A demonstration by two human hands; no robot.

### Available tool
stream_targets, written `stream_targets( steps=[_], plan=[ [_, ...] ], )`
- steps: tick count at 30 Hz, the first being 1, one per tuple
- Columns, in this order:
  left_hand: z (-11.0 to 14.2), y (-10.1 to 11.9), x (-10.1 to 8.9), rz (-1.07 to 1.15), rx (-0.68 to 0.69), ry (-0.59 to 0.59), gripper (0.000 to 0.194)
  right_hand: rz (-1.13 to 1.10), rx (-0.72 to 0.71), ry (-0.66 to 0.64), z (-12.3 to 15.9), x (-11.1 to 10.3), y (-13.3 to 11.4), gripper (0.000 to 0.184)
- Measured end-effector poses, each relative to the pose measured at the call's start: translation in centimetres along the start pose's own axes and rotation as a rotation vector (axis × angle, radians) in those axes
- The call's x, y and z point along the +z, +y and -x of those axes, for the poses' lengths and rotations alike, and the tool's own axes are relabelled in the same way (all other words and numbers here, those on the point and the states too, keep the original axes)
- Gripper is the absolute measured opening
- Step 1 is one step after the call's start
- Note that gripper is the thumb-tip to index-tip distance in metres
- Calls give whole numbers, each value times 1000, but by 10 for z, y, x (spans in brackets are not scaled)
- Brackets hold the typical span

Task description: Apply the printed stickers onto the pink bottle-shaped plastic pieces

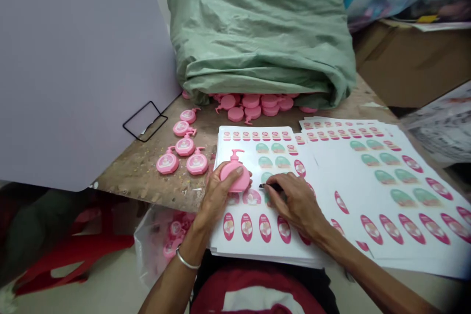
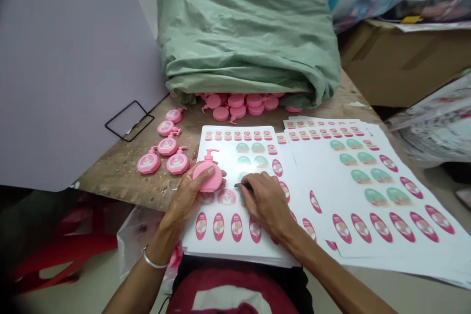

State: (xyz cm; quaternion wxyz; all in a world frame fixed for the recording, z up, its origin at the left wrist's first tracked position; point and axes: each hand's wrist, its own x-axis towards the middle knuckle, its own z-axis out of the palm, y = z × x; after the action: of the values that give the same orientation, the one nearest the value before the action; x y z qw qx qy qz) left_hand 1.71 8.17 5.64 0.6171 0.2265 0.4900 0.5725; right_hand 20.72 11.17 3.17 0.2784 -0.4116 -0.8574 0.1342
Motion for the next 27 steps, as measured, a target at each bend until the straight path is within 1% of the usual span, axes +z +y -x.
stream_targets(
  steps=[2, 4, 8, 13, 21, 23, 27],
  plan=[
    [-6, -7, 4, 19, -8, -42, 34, 44, -32, 31, 4, 4, 0, 11],
    [-11, -13, 5, 1, 17, -67, 34, 69, -48, 46, 7, 8, 0, 11],
    [-18, -22, 0, -84, 75, -48, 36, 74, -53, 41, 7, 11, 1, 14],
    [-19, -24, -2, -96, 67, -48, 39, 26, -35, 21, 7, 11, 2, 15],
    [-19, -26, -3, -144, 102, -73, 37, 64, -21, -34, 4, 13, 0, 14],
    [-19, -27, -4, -136, 100, -69, 38, 51, -15, -20, 2, 15, 1, 14],
    [-21, -29, -5, -91, 78, -66, 38, -13, -36, 73, 2, 14, -2, 17]
  ],
)
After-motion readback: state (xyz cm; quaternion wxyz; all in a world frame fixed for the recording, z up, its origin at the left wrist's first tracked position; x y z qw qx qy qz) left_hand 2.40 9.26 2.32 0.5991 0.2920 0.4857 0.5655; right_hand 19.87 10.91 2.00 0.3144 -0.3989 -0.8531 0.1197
